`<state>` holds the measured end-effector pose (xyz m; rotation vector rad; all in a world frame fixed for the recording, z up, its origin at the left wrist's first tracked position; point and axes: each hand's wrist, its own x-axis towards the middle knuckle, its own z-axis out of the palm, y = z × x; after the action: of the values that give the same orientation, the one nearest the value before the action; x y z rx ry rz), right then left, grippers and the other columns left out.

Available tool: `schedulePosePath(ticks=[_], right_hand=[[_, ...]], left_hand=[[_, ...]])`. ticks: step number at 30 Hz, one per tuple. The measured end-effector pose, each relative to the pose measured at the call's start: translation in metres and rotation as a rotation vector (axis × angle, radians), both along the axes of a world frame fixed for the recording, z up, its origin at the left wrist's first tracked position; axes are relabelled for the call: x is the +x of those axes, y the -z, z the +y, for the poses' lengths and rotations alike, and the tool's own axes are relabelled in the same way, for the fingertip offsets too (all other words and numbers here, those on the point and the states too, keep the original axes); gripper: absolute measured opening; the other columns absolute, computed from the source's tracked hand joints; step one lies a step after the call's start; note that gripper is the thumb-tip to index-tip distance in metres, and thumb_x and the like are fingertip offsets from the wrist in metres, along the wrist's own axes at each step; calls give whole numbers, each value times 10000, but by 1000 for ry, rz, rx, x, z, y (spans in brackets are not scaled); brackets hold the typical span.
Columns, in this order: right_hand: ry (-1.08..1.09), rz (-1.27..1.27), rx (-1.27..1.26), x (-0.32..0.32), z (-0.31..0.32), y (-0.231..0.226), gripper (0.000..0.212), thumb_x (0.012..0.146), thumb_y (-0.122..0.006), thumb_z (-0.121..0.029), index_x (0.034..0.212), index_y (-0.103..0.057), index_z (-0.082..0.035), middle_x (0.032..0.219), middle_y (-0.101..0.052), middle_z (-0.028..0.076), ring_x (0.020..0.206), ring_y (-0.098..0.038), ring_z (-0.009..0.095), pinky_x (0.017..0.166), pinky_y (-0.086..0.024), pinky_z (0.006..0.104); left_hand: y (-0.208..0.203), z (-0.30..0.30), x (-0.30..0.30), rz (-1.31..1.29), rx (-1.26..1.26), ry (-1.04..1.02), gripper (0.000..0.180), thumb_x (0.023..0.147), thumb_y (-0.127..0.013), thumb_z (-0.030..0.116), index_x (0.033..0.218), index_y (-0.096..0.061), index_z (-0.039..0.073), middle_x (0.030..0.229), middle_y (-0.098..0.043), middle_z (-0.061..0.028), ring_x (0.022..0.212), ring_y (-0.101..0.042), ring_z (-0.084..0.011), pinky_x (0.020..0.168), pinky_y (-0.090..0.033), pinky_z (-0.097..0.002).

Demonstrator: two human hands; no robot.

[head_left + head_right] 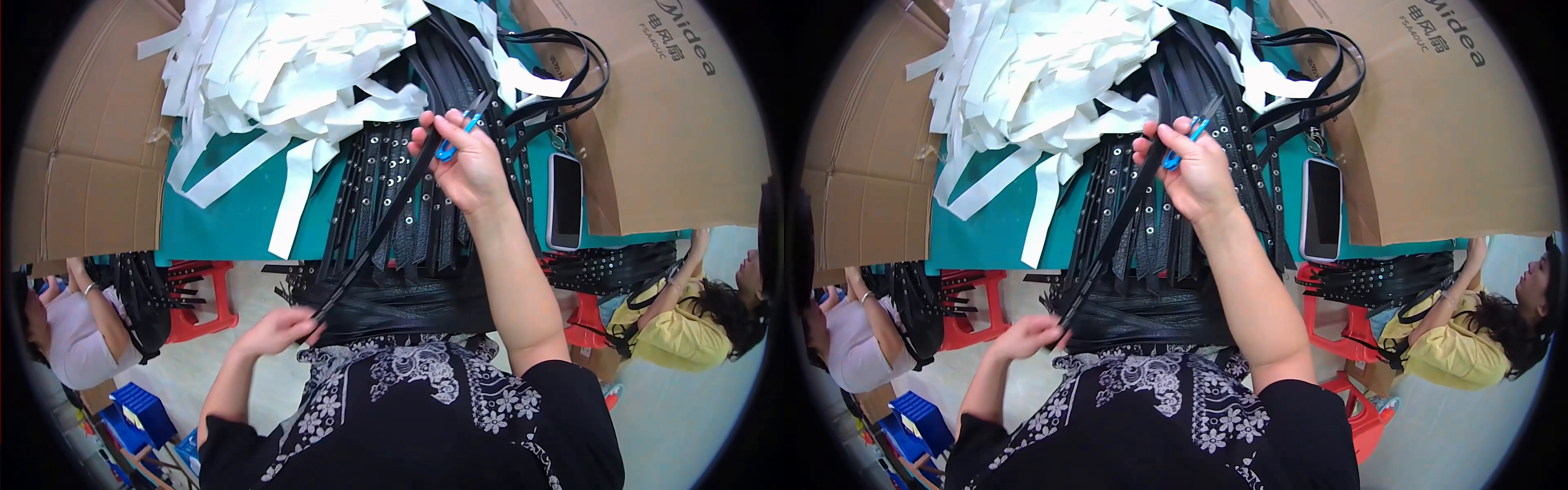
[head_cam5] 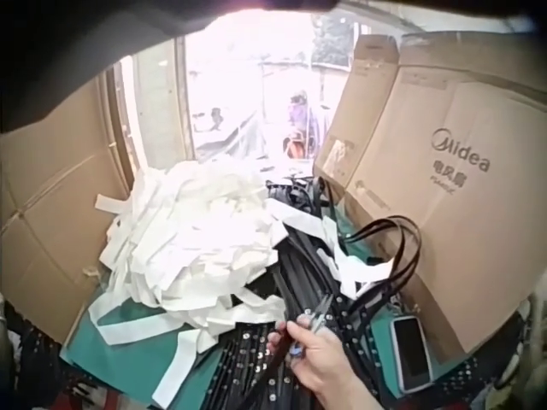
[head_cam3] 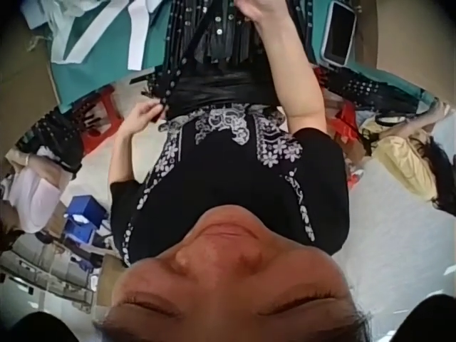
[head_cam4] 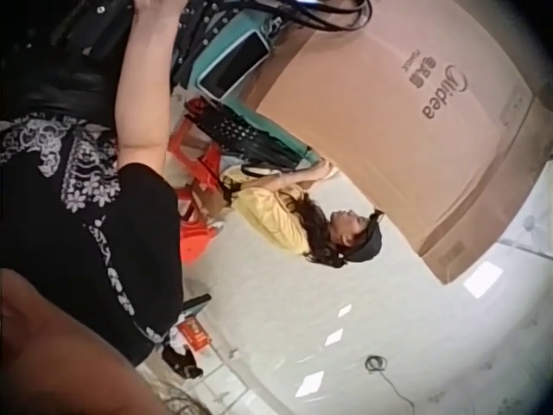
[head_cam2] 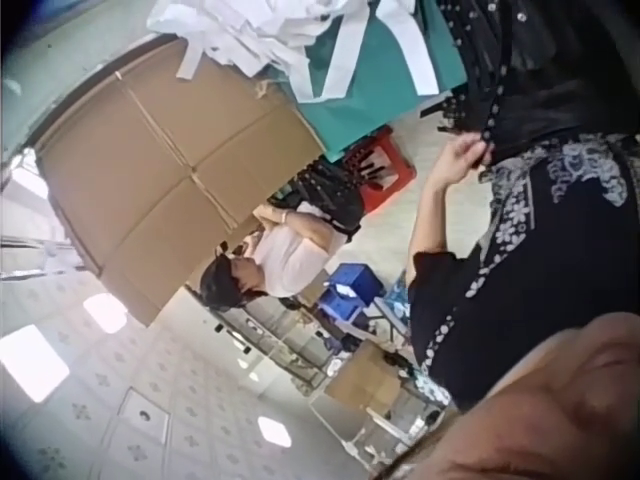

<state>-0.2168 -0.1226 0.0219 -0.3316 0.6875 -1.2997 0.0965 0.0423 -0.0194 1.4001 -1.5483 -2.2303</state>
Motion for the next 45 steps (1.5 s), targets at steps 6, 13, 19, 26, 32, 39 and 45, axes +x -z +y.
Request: schedulePosePath(ticks=[6, 13, 19, 26, 32, 39, 45], right_hand=[[-13, 149, -63, -12, 9, 0, 160, 859, -478, -31, 781, -394, -142, 931, -578, 108, 796, -609, 224, 689, -524, 356], [-87, 255, -163, 17, 56, 7, 226, 843, -495, -1, 811, -327, -151, 976, -574, 148, 837, -609, 221, 693, -489, 318], [78, 51, -185, -11, 61, 1, 223, 823, -433, 63, 788, -342, -137, 1061, -516, 121, 921, -578, 246, 782, -475, 391], [131, -400, -174, -53, 64, 10, 283, 636, -406, 100, 791, -493, -121, 722, -419, -3, 625, -383, 116, 610, -321, 251], [255, 731, -183, -95, 114, -16, 210, 664, -378, 107, 795, -420, -50, 1056, -494, 159, 825, -539, 226, 792, -423, 363], [651, 1624, -283, -148, 183, -86, 187, 661, -337, 114, 810, -364, 3, 1196, -379, 186, 1064, -442, 257, 910, -361, 370], [373, 2058, -247, -119, 156, -57, 142, 746, -399, 20, 886, -412, 46, 1222, -389, 208, 1012, -485, 277, 847, -386, 348]], left_hand=[[46, 97, 152, -880, 130, 954, 214, 779, -568, 248, 781, -634, 45, 733, -620, -124, 665, -580, -243, 606, -449, -330], [-43, -53, -77, -318, -950, -319, 283, 778, -590, 74, 1048, -556, -3, 872, -604, -118, 806, -579, -198, 731, -445, -285], [-18, -58, -120, -136, -770, -145, 200, 817, -536, 53, 1004, -570, -10, 672, -585, -68, 542, -564, -151, 524, -452, -243], [-20, -31, -111, -256, -1256, -115, 360, 701, -603, -11, 1057, -581, 38, 680, -550, -85, 509, -542, -231, 469, -430, -300], [-25, -16, -110, 71, -837, 75, 448, 757, -542, -10, 1196, -475, 46, 859, -517, -132, 761, -525, -260, 673, -430, -320], [41, 8, -257, 497, -920, 599, 262, 802, -538, 177, 1010, -533, 17, 852, -502, -119, 822, -518, -276, 677, -428, -384], [66, 40, -278, 307, -1282, 705, 235, 724, -615, 295, 748, -604, 62, 829, -511, -76, 850, -500, -208, 688, -413, -351]])
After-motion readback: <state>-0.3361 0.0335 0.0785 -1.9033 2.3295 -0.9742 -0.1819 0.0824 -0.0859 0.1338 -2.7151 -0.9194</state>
